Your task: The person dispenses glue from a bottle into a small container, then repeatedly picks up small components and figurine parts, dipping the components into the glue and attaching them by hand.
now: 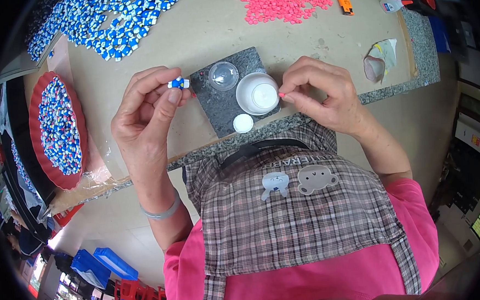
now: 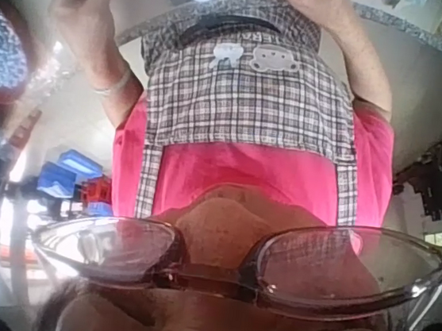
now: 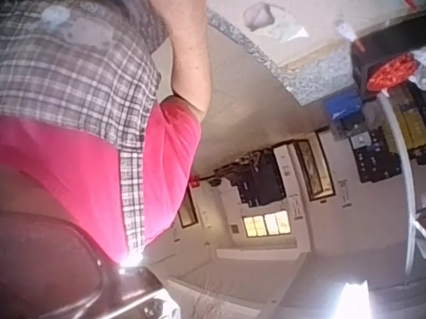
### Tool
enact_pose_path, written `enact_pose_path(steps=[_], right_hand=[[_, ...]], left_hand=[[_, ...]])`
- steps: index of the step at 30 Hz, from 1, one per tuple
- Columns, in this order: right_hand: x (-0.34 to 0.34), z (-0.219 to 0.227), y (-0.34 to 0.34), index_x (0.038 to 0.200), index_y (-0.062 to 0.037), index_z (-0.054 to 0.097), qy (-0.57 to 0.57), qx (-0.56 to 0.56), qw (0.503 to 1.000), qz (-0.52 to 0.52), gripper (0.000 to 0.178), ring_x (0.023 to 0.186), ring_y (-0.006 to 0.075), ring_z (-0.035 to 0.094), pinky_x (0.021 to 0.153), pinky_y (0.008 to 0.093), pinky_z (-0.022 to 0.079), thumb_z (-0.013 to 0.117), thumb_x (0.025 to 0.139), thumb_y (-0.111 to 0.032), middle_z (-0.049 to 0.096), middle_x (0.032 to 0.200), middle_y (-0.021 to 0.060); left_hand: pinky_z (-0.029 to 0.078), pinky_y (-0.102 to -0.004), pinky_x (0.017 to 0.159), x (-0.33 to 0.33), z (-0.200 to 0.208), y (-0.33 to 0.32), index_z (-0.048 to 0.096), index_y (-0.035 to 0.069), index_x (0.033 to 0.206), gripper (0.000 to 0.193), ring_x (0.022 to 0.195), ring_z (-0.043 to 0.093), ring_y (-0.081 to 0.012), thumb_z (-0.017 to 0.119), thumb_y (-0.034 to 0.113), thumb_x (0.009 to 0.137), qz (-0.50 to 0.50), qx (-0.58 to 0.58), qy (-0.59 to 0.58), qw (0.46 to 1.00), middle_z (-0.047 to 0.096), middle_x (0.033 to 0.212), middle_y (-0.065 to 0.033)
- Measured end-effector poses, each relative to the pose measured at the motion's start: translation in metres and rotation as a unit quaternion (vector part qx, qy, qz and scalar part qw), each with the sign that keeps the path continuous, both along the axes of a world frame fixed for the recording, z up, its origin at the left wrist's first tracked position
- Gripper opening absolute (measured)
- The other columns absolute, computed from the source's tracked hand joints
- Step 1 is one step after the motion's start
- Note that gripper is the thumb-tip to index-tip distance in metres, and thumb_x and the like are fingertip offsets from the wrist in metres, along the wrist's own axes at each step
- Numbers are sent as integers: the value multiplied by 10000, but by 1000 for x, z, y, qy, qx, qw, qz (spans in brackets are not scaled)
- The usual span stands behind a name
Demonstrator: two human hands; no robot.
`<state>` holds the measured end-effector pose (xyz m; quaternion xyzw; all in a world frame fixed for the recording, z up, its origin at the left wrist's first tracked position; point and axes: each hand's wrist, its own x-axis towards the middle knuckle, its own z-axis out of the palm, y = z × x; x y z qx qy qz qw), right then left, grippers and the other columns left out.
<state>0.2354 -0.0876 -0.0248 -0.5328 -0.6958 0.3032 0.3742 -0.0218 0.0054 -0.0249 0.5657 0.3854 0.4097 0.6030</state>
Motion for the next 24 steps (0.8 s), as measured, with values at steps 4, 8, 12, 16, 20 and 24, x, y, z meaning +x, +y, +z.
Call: enact_pose_path(steps=[4, 8, 12, 16, 20, 24], right_hand=[[9, 3, -3, 875, -10, 625, 85, -138, 987, -21, 81, 697, 71, 529, 583, 202, 412, 656, 804, 15, 612, 859, 30], [25, 6, -6, 895, -7, 619, 145, -199, 967, -61, 65, 726, 52, 511, 624, 191, 413, 641, 834, -4, 595, 871, 9], [57, 7, -11, 877, -37, 656, 106, -198, 966, -126, 70, 666, 2, 491, 586, 172, 406, 671, 844, -96, 584, 751, -68], [90, 15, -20, 889, -6, 619, 27, -260, 952, -158, 55, 727, 30, 519, 667, 193, 434, 635, 861, -52, 590, 802, -30], [100, 26, -26, 849, 3, 615, -100, -295, 931, -191, 70, 673, 40, 488, 615, 219, 425, 642, 843, -61, 560, 735, -40], [104, 30, -28, 830, 3, 603, -177, -285, 930, -148, 71, 624, 75, 487, 581, 247, 416, 643, 824, -55, 548, 685, 15]], left_hand=[[540, -239, 789, 2, -1, 1, 637, -68, 1051, 205, 884, 649, -156, 611, -88, 849, -3, 5, -2, 1000, 589, 1088, -112], [539, -246, 788, 1, 0, 1, 635, -71, 1049, 199, 889, 643, -157, 611, -82, 852, -11, 10, -9, 1000, 583, 1080, -111], [533, -254, 781, 0, 2, 1, 635, -71, 1042, 188, 879, 636, -157, 620, -62, 855, -5, 17, 13, 1000, 579, 1069, -108], [485, -252, 757, -1, 1, 1, 618, -71, 1084, 229, 824, 602, -136, 620, -35, 858, -9, 26, 24, 999, 593, 1084, -117], [485, -253, 759, 1, 1, 0, 621, -69, 1081, 222, 819, 595, -139, 616, -33, 862, -13, 30, 29, 999, 593, 1086, -123], [498, -241, 744, 5, 3, -1, 631, -71, 1028, 174, 820, 607, -141, 617, -51, 855, -3, 28, 28, 999, 585, 1045, -110]])
